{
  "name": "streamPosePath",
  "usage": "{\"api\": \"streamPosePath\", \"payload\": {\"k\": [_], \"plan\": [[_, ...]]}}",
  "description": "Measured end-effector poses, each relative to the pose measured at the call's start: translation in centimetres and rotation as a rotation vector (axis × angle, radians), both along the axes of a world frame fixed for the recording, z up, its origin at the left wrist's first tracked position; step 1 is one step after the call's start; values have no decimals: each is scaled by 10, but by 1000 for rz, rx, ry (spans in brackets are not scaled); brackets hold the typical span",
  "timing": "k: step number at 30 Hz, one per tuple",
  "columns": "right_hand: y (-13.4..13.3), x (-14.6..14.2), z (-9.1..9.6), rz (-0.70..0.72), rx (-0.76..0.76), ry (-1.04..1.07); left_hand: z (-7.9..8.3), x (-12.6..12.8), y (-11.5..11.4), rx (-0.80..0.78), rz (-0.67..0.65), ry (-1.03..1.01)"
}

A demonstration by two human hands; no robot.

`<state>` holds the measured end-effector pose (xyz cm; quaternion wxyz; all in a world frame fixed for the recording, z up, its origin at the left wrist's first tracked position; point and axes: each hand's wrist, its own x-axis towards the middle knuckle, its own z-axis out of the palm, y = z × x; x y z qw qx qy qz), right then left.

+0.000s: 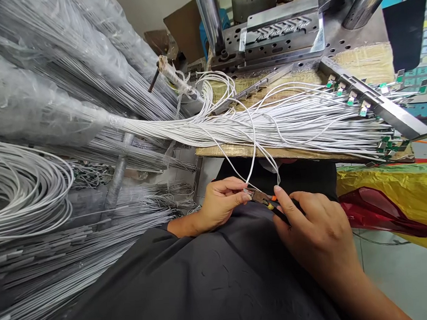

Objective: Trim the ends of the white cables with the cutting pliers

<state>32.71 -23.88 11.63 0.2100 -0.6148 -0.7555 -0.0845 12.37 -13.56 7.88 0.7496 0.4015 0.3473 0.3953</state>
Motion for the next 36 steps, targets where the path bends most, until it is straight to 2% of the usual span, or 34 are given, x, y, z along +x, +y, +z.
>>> {"api": "streamPosePath", "payload": {"k": [5,12,16,25,28,30,32,34,36], "plan": [[-1,3,0,11,-3,5,2,1,-3,16,10,17],[-4,9,-7,74,-165,337,1,-1,-3,170,34,-23],[-4,12,-8,82,-201,403,1,-3,-2,269,-14,9],[-20,34,-4,95,-272,454,-2,4,-3,274,-25,-71],[-25,39,-1,83,-276,434,-2,5,-2,405,7,-1],[-26,40,1,70,-246,363,-1,7,0,525,26,49],[-25,40,3,60,-201,279,1,9,0,576,18,90],[-24,39,6,57,-175,218,3,11,-1,523,1,115],[-24,40,7,57,-173,185,4,14,-4,372,-3,109]]}}
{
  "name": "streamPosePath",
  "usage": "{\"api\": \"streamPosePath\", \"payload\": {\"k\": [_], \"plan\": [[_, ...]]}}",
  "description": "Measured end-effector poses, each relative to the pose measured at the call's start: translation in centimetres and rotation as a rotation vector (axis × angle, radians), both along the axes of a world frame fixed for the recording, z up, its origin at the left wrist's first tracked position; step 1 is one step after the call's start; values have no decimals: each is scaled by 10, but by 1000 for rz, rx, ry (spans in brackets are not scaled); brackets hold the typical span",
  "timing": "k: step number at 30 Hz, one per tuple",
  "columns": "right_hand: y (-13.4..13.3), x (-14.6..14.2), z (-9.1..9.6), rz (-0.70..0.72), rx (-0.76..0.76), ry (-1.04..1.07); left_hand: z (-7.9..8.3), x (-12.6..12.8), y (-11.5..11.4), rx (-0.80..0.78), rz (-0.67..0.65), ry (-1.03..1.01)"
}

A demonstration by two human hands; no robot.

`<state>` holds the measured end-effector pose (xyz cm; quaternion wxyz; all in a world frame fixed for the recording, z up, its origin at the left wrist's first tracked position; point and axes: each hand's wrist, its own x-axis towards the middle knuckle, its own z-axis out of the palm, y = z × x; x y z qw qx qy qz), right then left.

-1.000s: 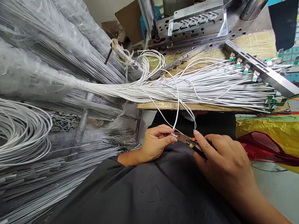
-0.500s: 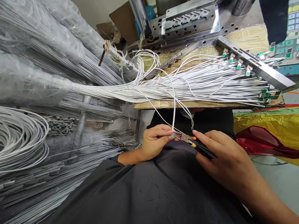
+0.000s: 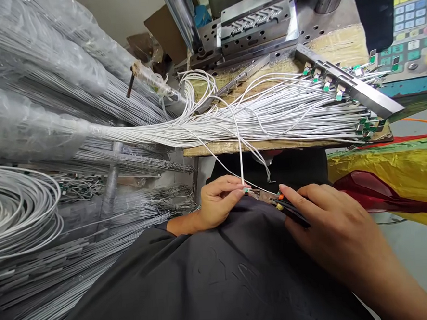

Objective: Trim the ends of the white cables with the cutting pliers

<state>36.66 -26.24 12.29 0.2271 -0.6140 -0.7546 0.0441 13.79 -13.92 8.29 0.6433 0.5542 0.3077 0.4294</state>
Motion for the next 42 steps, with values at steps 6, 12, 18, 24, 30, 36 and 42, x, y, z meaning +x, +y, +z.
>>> {"api": "streamPosePath", "payload": {"k": [6,12,18,24,30,36,42], "plan": [[2,2,0,-11,-20,-87,10,10,4,-781,-103,-105],[0,8,5,15,-48,-153,15,13,14,-1118,-272,-49],[-2,10,9,10,-37,-166,14,17,8,-1022,-178,-77],[-4,7,10,-16,-38,-186,13,21,4,-946,-119,-84],[-2,6,9,-15,-27,-197,10,23,0,-938,-96,-106],[-2,5,8,-9,-17,-220,9,22,-1,-941,-104,-110],[-1,5,7,10,-24,-242,9,22,-3,-919,-73,-117]]}}
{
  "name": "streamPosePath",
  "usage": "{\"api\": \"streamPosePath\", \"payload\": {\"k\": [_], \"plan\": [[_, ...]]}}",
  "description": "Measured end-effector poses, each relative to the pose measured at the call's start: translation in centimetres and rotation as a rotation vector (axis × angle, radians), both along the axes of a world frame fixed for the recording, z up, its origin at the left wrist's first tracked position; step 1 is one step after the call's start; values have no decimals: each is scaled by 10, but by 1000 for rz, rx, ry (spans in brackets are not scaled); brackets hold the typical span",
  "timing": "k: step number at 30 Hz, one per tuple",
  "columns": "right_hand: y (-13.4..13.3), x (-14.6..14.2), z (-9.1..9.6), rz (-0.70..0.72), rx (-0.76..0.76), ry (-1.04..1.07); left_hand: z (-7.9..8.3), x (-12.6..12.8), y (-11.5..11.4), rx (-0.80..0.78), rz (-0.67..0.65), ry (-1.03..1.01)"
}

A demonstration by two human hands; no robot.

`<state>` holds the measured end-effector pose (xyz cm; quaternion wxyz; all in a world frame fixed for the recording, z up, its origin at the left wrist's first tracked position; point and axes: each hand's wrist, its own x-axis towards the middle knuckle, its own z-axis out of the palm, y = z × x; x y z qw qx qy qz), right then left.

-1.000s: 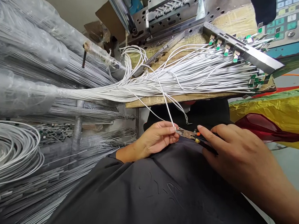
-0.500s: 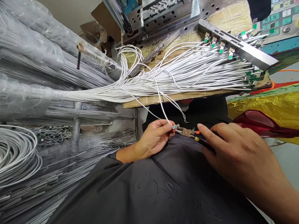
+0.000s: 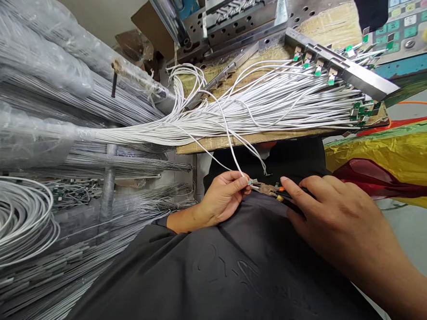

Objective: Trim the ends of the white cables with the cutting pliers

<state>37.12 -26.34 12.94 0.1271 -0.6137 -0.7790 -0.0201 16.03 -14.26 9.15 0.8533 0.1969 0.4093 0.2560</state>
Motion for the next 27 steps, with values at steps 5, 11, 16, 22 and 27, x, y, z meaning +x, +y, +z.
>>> {"api": "streamPosePath", "payload": {"k": [5,11,16,22,27], "plan": [[0,-2,-3,7,6,12,4,3,-5,26,59,4],[-3,-8,-12,-72,8,111,2,3,-7,52,76,-35],[-4,-13,-11,-81,-29,99,-3,-1,-8,56,64,-33],[-5,-17,-27,-93,-98,344,0,0,-8,78,77,-2],[-8,-14,-30,-149,-151,549,4,-6,-4,32,45,-35]]}}
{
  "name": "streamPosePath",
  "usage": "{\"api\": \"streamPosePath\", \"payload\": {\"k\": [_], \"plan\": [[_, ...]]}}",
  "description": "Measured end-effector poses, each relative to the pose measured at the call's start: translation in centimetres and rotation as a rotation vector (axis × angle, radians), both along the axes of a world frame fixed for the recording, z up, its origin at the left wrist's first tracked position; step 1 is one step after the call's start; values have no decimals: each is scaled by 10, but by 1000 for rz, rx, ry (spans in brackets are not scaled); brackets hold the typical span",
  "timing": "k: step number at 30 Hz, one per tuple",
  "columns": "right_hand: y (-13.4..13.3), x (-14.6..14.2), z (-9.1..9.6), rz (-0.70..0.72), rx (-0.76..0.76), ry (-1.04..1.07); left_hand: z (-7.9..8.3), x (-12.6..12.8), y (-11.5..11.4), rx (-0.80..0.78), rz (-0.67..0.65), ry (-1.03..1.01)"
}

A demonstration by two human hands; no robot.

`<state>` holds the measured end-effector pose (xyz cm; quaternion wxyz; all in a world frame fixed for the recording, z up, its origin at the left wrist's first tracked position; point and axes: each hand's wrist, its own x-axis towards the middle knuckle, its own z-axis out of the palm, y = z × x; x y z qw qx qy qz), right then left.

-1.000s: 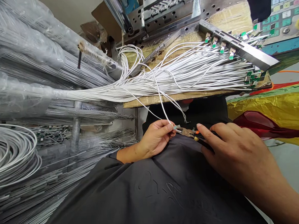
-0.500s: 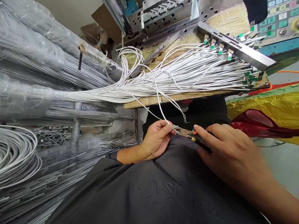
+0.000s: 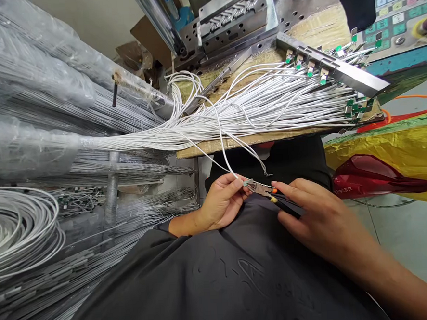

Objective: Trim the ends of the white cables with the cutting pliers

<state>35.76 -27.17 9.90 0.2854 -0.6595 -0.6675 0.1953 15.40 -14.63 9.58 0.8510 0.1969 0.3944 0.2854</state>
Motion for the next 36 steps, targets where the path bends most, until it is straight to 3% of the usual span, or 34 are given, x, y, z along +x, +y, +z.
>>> {"api": "streamPosePath", "payload": {"k": [5,8,13,16,19,24,28,36], "plan": [[-8,17,10,-173,36,75,-4,-12,8,-98,20,-123],[-16,24,1,-253,-7,140,-6,-12,7,-130,-22,-152],[-23,19,-25,-465,-116,507,1,-6,5,-171,-87,-220],[-15,8,-25,-519,-157,728,3,-5,7,-214,-131,-260],[-1,0,-15,-493,-180,777,1,-4,7,-236,-158,-243],[20,-7,0,-295,-148,651,-2,-1,5,-224,-176,-226],[35,-19,8,-192,-106,724,-1,0,3,-183,-177,-221],[55,-41,14,-282,-235,935,-7,1,-1,-110,-139,-116]]}}
